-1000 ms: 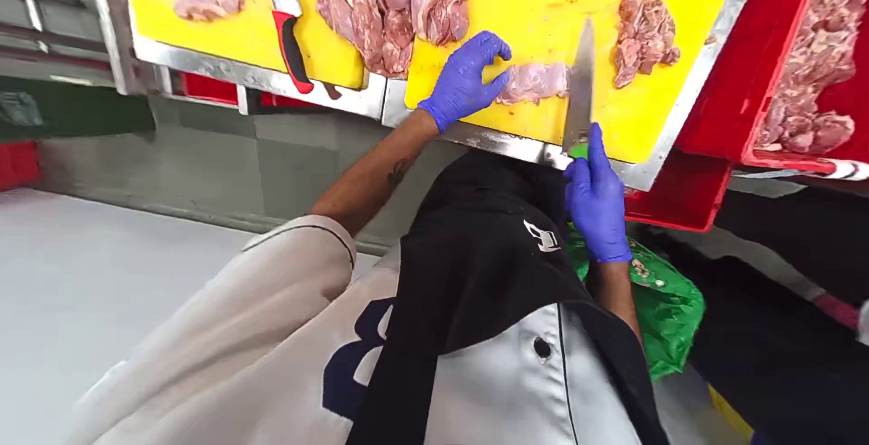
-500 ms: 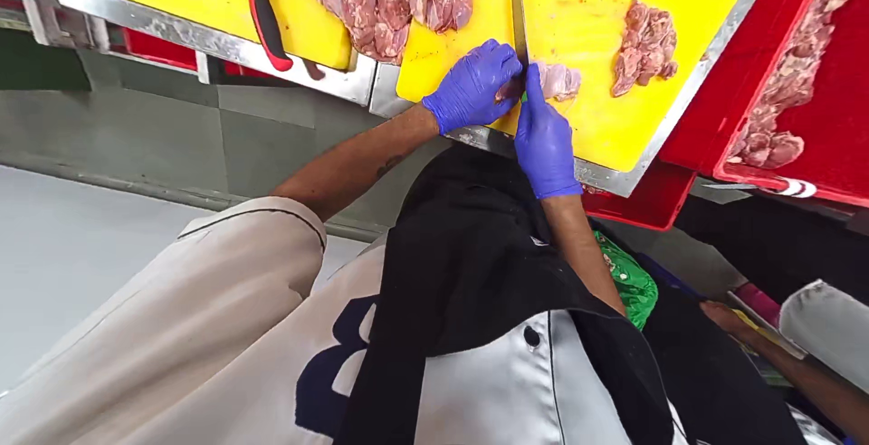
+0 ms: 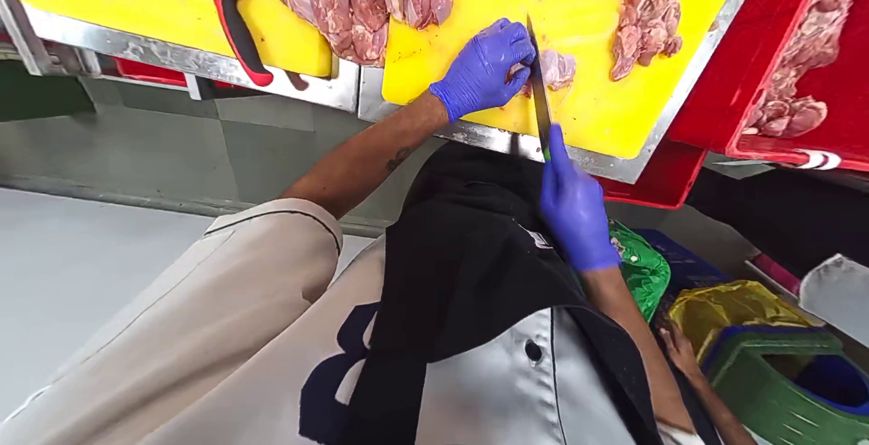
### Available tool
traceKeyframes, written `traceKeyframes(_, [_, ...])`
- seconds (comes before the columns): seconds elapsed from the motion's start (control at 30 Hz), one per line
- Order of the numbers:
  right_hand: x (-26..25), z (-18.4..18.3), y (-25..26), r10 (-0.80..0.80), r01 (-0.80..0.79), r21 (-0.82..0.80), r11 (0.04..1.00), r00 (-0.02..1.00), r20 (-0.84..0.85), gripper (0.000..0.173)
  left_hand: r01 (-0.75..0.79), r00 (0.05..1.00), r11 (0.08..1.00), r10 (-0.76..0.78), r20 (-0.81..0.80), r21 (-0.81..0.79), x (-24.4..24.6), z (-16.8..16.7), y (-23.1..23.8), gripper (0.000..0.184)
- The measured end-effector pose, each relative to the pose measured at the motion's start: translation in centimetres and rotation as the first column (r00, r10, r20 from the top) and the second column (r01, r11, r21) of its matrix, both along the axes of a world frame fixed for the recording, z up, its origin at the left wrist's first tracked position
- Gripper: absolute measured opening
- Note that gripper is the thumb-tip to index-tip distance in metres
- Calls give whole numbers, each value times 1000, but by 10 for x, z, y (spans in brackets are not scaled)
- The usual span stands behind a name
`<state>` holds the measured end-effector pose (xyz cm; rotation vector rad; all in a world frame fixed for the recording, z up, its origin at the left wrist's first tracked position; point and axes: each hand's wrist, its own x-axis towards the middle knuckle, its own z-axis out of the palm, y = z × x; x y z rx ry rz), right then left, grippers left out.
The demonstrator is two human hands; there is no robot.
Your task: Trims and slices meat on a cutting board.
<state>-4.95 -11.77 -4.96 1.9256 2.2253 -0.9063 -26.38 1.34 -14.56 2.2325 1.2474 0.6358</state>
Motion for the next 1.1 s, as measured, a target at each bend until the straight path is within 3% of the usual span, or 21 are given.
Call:
traceKeyframes(0.13, [-40,-41,68,-34,50,159,986,994,-100,56,6,1000,1000,-6,-9,3,-2,3,2,21])
traceKeyframes(0.27, [-20,-16,65,-101,125,102,987,971,-217,54,-37,995,994,46,86,-100,-2,9,8,21])
traceKeyframes(0.37, [11,15,27,-114,122,54,991,984,-133,55,-28,983,996,42,181,-84,5,9,10,20])
traceKeyframes(0.5, [25,28,-16,-41,39,44,998,998,44,51,58,996,998,-56,68,-34,20,0,15,21])
traceKeyframes(0.6, [23,23,-20,-52,50,37,998,998,47,51,78,997,997,-79,-20,-30,23,0,15,23])
traceKeyframes(0.7, [3,-9,24,-107,107,27,994,994,-9,55,71,996,997,-72,-45,-19,25,1,17,21])
traceKeyframes(0.8, [-28,-40,81,-136,137,117,984,991,-21,56,64,997,995,-68,-45,-72,24,7,18,21])
traceKeyframes(0.87, [-29,-38,95,-139,147,121,982,988,-72,55,64,997,993,-68,-39,-103,19,13,17,28])
traceKeyframes(0.97, [-7,-18,85,-144,173,97,980,958,-249,53,-4,983,990,-22,-180,-143,2,21,0,55])
traceKeyframes(1.1, [28,0,57,-290,323,16,946,869,-400,54,-153,956,974,103,-276,-168,-31,29,-5,34])
